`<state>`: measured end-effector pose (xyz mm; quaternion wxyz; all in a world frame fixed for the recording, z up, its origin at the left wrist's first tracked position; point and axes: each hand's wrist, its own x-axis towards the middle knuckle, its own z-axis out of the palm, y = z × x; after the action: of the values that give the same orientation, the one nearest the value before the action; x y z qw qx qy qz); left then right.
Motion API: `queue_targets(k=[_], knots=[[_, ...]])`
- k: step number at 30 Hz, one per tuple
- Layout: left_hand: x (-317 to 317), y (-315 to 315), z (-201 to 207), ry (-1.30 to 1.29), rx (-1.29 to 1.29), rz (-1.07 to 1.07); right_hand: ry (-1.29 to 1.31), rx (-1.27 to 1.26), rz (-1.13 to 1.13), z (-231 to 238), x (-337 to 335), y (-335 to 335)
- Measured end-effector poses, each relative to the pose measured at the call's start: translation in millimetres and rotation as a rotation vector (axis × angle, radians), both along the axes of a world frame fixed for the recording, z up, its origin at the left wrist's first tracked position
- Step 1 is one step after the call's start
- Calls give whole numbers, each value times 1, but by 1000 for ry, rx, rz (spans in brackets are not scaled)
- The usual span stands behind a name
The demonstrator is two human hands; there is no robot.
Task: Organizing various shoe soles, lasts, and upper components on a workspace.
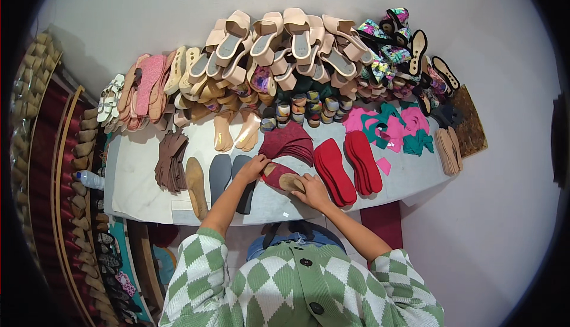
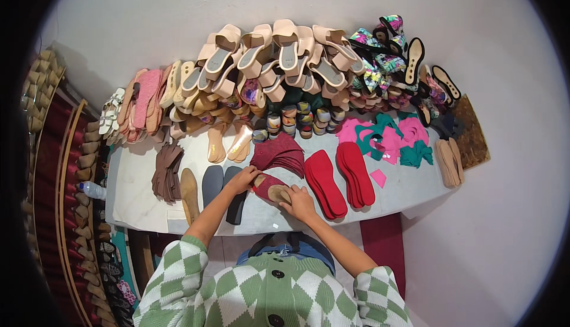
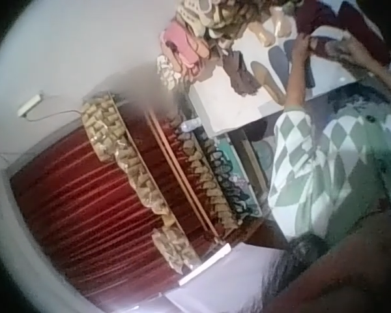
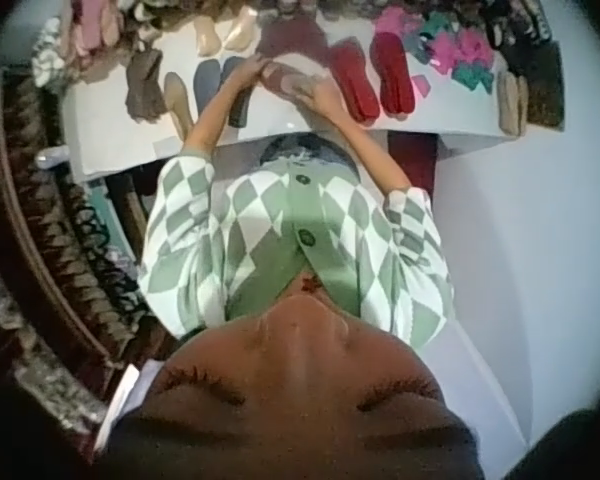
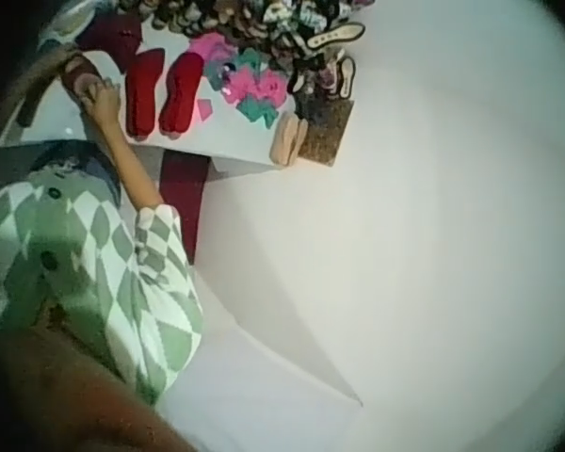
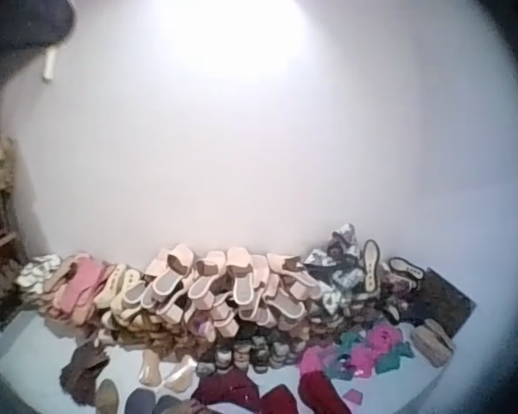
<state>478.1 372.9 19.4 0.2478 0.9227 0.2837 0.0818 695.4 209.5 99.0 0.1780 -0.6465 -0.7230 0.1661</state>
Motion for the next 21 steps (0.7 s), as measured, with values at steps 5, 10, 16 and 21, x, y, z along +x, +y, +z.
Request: queue_targets(k=[5,10,16,21], knots=[[4,4,-12,25,87,-2,-13,-43,23,3,4,3],[5,-2,-4,41,77,32,-26,-160,10,10,7,-2],[0,-42,13,-73,43,261,-7,-222,20,7,8,-3],[8,-86,0,-228,167,566,-48,-247,10,9,9,-1]])
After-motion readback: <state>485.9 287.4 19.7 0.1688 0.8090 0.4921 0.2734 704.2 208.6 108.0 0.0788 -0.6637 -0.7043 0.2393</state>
